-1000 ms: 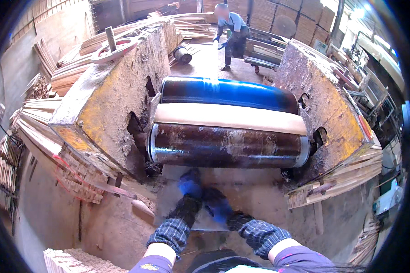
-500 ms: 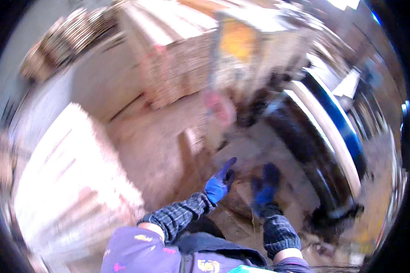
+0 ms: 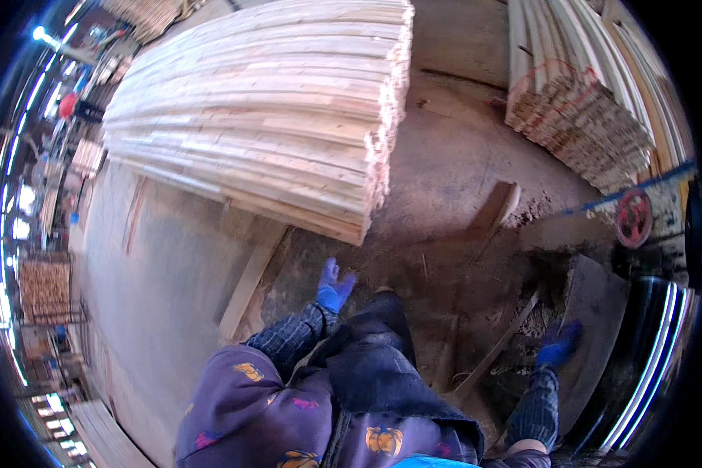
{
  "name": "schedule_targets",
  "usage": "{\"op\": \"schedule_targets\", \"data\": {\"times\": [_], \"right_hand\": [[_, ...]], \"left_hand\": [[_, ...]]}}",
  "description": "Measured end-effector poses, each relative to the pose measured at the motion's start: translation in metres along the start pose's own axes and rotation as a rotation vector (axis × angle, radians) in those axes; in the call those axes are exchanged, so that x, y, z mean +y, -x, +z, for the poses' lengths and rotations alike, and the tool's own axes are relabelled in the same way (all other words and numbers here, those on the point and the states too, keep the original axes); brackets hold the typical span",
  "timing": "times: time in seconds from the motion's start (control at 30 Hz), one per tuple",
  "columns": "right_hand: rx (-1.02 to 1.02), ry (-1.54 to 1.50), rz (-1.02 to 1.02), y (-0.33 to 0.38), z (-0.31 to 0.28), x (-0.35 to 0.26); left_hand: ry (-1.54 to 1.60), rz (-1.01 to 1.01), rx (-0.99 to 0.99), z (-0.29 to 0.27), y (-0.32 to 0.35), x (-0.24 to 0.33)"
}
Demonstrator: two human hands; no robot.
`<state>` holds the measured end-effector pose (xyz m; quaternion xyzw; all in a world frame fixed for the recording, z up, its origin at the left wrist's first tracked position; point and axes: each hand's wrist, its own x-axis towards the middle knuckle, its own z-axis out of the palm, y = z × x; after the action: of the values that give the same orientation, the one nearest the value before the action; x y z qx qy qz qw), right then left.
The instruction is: The person repeatedly picks up long wooden planks from a large pile and carries them to a processing machine. They feed the planks into the machine and then stack the processed wood onto a growing pile nearby.
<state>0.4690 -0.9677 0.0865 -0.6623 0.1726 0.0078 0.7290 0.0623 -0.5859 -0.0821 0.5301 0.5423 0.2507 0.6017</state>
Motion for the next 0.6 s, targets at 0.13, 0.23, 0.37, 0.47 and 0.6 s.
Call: {"op": "schedule_targets", "data": {"times": [0.13, 0.23, 0.37, 0.47, 0.6], "right_hand": [[-0.324, 0.856, -0.489, 0.040, -0.005, 0.068], [-0.595, 0.948, -0.428, 0.073, 0.006, 0.167], [-0.822, 1.163, -0.294, 0.166, 0.104, 0.250], [-0.951, 1.106, -0.128, 0.207, 0.170, 0.317], [-0.961, 0.979, -0.094, 0.221, 0.270, 0.416]], "left_hand": [[-0.072, -0.143, 0.180, -0.080, -0.015, -0.020], [-0.068, -0.110, 0.351, -0.133, -0.048, -0.083], [-0.079, -0.050, 0.309, -0.232, -0.139, -0.198], [0.328, -0.265, 0.344, -0.258, -0.207, -0.193], [0.037, -0.385, 0.125, -0.318, -0.291, -0.174]]}}
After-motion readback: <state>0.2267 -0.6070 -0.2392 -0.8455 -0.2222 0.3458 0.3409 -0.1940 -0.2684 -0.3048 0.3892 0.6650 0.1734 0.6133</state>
